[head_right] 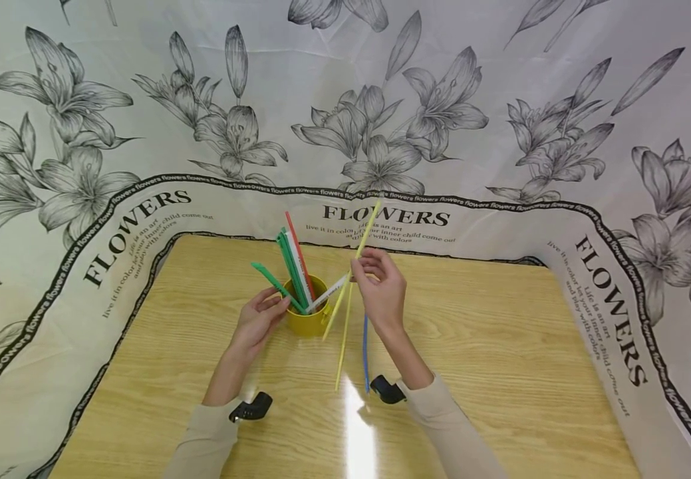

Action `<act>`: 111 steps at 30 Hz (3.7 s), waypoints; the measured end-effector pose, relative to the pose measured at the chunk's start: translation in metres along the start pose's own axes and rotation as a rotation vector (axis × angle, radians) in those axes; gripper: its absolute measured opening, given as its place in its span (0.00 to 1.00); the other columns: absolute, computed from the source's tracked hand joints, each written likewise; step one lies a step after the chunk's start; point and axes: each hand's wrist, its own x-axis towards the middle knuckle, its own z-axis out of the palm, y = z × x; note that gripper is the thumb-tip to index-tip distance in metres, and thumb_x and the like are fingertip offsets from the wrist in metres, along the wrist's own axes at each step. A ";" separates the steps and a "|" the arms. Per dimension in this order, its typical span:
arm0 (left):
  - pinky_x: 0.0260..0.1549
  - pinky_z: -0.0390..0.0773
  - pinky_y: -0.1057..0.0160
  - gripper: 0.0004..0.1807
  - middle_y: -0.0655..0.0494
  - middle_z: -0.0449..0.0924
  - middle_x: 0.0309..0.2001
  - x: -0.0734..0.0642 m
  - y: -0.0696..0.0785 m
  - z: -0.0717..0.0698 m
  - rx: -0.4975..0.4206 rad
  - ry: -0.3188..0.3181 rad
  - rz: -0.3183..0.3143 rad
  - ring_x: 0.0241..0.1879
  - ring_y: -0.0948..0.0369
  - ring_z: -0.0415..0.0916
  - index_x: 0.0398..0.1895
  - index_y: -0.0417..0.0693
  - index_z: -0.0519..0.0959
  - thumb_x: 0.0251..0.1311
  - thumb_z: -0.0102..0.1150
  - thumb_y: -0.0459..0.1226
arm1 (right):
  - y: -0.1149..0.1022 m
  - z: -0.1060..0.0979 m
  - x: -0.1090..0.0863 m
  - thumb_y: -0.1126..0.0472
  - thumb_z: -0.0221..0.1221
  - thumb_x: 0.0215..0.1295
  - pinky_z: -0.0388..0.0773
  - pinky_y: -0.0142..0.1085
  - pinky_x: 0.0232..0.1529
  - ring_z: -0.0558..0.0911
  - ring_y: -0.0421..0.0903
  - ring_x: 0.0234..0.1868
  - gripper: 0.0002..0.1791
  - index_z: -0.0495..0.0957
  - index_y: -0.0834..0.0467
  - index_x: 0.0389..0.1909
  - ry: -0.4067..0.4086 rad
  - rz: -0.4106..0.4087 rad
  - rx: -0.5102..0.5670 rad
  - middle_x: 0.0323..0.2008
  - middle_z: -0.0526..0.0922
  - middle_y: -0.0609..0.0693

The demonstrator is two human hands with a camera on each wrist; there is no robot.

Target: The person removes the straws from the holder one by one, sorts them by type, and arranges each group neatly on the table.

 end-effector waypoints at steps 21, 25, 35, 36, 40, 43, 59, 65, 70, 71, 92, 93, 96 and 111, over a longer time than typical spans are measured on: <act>0.63 0.75 0.52 0.27 0.46 0.71 0.51 -0.003 0.002 0.001 0.007 0.001 -0.003 0.46 0.61 0.75 0.70 0.38 0.70 0.69 0.63 0.29 | 0.059 -0.037 -0.020 0.74 0.62 0.69 0.86 0.42 0.39 0.84 0.42 0.34 0.13 0.76 0.77 0.50 0.053 0.087 -0.020 0.37 0.83 0.54; 0.64 0.73 0.51 0.27 0.46 0.71 0.51 -0.002 0.003 0.001 0.001 -0.003 -0.005 0.46 0.61 0.75 0.70 0.37 0.70 0.69 0.63 0.29 | 0.070 -0.040 -0.025 0.74 0.63 0.68 0.86 0.40 0.38 0.84 0.41 0.33 0.14 0.76 0.78 0.50 0.055 0.123 -0.030 0.38 0.82 0.56; 0.63 0.74 0.52 0.28 0.46 0.70 0.51 -0.002 0.001 -0.001 -0.010 -0.013 -0.004 0.46 0.61 0.74 0.70 0.37 0.70 0.69 0.63 0.29 | 0.081 -0.045 -0.036 0.70 0.63 0.70 0.86 0.40 0.40 0.85 0.42 0.36 0.14 0.78 0.72 0.52 -0.010 0.253 -0.167 0.45 0.82 0.68; 0.63 0.74 0.52 0.28 0.47 0.70 0.51 -0.001 0.000 0.000 -0.012 -0.013 -0.006 0.45 0.61 0.74 0.70 0.37 0.70 0.69 0.63 0.29 | 0.082 -0.046 -0.037 0.70 0.63 0.70 0.86 0.40 0.41 0.85 0.42 0.36 0.14 0.78 0.72 0.53 -0.015 0.264 -0.172 0.45 0.82 0.68; 0.63 0.74 0.52 0.27 0.47 0.70 0.51 -0.001 0.001 0.000 -0.013 -0.010 -0.007 0.45 0.62 0.75 0.70 0.37 0.70 0.69 0.63 0.29 | 0.090 -0.046 -0.039 0.69 0.64 0.70 0.86 0.41 0.42 0.86 0.48 0.39 0.15 0.78 0.73 0.53 -0.023 0.293 -0.187 0.45 0.82 0.67; 0.63 0.75 0.53 0.27 0.47 0.70 0.50 -0.001 0.001 0.000 -0.011 -0.011 -0.004 0.45 0.62 0.75 0.70 0.37 0.70 0.69 0.63 0.29 | 0.102 -0.048 -0.039 0.68 0.64 0.70 0.86 0.43 0.42 0.86 0.51 0.40 0.16 0.78 0.72 0.54 -0.026 0.298 -0.202 0.45 0.83 0.65; 0.63 0.75 0.53 0.27 0.47 0.70 0.51 -0.003 0.002 0.001 -0.011 -0.009 -0.005 0.46 0.60 0.74 0.70 0.37 0.70 0.69 0.63 0.30 | 0.128 -0.043 -0.038 0.66 0.64 0.71 0.85 0.36 0.32 0.86 0.53 0.37 0.14 0.80 0.70 0.51 -0.090 0.335 -0.358 0.42 0.85 0.64; 0.62 0.75 0.54 0.27 0.47 0.70 0.51 -0.003 0.000 0.000 -0.016 -0.007 -0.004 0.46 0.61 0.74 0.70 0.37 0.70 0.69 0.63 0.29 | 0.134 -0.037 -0.038 0.67 0.65 0.69 0.79 0.28 0.28 0.86 0.55 0.36 0.12 0.81 0.71 0.48 -0.101 0.299 -0.454 0.39 0.86 0.63; 0.62 0.75 0.54 0.27 0.47 0.70 0.51 -0.003 0.000 0.000 -0.020 -0.011 0.000 0.46 0.61 0.74 0.70 0.36 0.70 0.70 0.63 0.29 | 0.138 -0.032 -0.037 0.68 0.65 0.66 0.79 0.29 0.30 0.86 0.53 0.36 0.10 0.82 0.70 0.44 -0.103 0.274 -0.556 0.37 0.86 0.61; 0.61 0.76 0.55 0.27 0.47 0.70 0.51 -0.003 0.000 0.000 -0.021 -0.010 -0.001 0.46 0.61 0.74 0.70 0.36 0.70 0.70 0.63 0.29 | 0.139 -0.032 -0.037 0.68 0.65 0.66 0.79 0.30 0.30 0.86 0.53 0.35 0.09 0.82 0.70 0.43 -0.104 0.269 -0.582 0.36 0.86 0.60; 0.52 0.79 0.64 0.27 0.47 0.70 0.51 -0.004 0.000 0.000 -0.031 -0.010 -0.002 0.47 0.60 0.74 0.70 0.37 0.70 0.70 0.63 0.30 | 0.138 -0.020 -0.036 0.74 0.63 0.64 0.83 0.37 0.26 0.87 0.55 0.29 0.09 0.80 0.74 0.43 -0.181 0.227 -0.780 0.35 0.86 0.66; 0.52 0.79 0.64 0.27 0.47 0.70 0.51 -0.004 0.000 0.000 -0.031 -0.009 -0.003 0.47 0.60 0.74 0.70 0.38 0.70 0.70 0.63 0.30 | 0.138 -0.019 -0.036 0.74 0.63 0.64 0.83 0.36 0.25 0.86 0.54 0.29 0.09 0.80 0.74 0.43 -0.182 0.227 -0.781 0.34 0.86 0.65; 0.54 0.79 0.62 0.27 0.47 0.70 0.51 -0.005 0.000 0.000 -0.028 -0.009 -0.005 0.47 0.60 0.74 0.70 0.38 0.70 0.70 0.63 0.30 | 0.138 -0.019 -0.035 0.73 0.64 0.64 0.80 0.34 0.24 0.84 0.51 0.27 0.09 0.81 0.73 0.43 -0.180 0.221 -0.792 0.34 0.86 0.63; 0.57 0.77 0.59 0.27 0.47 0.70 0.52 -0.005 0.000 0.000 -0.020 -0.009 -0.007 0.47 0.60 0.73 0.70 0.38 0.70 0.70 0.63 0.31 | 0.109 -0.026 -0.015 0.68 0.60 0.70 0.85 0.42 0.34 0.87 0.58 0.37 0.08 0.81 0.69 0.44 -0.147 0.183 -0.668 0.37 0.86 0.62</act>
